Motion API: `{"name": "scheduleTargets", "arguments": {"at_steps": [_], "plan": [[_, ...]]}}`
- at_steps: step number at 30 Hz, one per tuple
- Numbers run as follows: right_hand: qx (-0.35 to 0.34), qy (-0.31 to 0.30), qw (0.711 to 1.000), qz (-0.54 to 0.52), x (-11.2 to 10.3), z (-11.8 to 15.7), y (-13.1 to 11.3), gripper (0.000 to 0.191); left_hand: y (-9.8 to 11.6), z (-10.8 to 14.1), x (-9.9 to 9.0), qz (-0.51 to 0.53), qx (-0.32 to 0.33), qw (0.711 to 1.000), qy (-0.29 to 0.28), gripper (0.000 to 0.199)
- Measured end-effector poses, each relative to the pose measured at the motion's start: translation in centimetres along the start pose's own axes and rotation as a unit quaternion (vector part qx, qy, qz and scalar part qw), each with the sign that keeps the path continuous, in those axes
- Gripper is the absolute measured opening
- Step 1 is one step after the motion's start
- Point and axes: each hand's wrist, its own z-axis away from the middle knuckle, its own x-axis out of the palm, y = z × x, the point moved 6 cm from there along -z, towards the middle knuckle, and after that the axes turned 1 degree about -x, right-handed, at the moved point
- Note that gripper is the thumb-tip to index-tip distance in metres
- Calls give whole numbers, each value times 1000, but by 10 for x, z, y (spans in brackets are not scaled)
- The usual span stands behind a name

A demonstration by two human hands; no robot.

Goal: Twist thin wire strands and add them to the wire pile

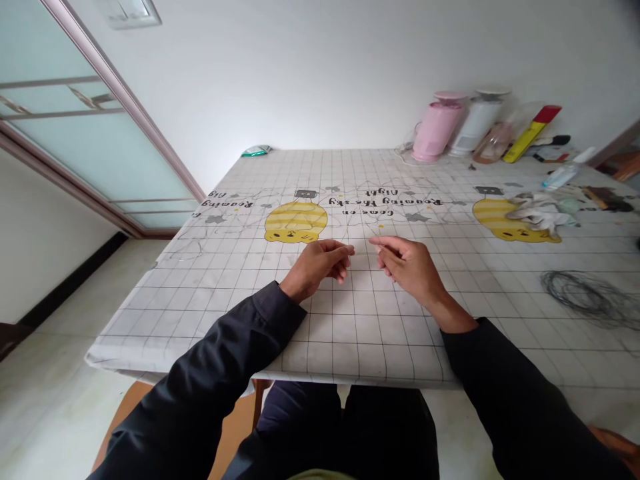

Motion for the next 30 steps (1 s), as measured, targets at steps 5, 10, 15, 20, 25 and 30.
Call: {"name": "scheduleTargets", "arguments": {"at_steps": [5,10,15,20,25,30], "plan": [[-17,-5,1000,8,3,2,-2,38,-4,0,0,-59,3,998,12,17],[-26,-14,999,31,5,3,-4,37,-10,1,5,-87,-53,995,-4,18],[-37,-26,998,49,4,3,-4,38,-6,0,0,-117,-54,991,-21,23],[-40,-8,998,56,-1,1,-3,38,9,-1,-9,-190,41,981,-17,33],[-52,-3,997,58,-2,1,-4,41,13,2,-6,-180,108,978,1,32],[-76,-3,994,79,-1,2,-6,41,9,2,-2,-165,101,981,-2,26]]}}
